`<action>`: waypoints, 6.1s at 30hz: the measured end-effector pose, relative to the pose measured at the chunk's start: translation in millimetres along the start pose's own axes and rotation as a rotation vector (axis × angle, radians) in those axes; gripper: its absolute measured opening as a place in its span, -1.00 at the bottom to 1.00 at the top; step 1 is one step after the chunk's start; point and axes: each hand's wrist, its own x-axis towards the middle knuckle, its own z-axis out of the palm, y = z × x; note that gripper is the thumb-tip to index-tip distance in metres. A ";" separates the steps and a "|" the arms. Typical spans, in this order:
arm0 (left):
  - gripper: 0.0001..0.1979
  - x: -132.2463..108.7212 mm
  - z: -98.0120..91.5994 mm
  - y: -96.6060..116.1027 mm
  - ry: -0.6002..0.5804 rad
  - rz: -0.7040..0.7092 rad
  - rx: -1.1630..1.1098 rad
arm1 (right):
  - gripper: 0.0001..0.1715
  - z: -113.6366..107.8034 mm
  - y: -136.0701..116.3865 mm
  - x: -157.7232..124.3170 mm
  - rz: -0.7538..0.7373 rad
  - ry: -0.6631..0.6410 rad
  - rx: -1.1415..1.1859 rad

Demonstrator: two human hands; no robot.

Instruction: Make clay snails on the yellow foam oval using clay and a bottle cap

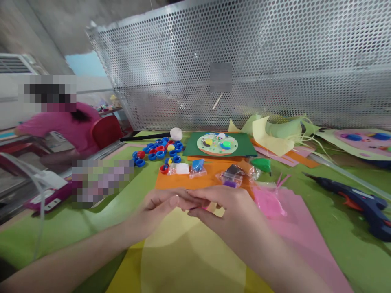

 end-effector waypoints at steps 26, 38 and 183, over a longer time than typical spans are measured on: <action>-0.58 -1.5 3.1 5.5 -0.129 0.276 0.284 | -0.71 -15.0 -2.7 2.3 -0.053 -0.143 0.005; -0.50 -3.4 5.8 6.6 -0.169 0.270 0.248 | -0.78 1.8 2.9 -1.1 0.034 -0.145 -0.032; -0.95 -5.9 5.8 0.8 0.105 -0.177 -0.296 | -0.76 -6.2 -8.5 -6.8 -0.188 -0.014 -0.078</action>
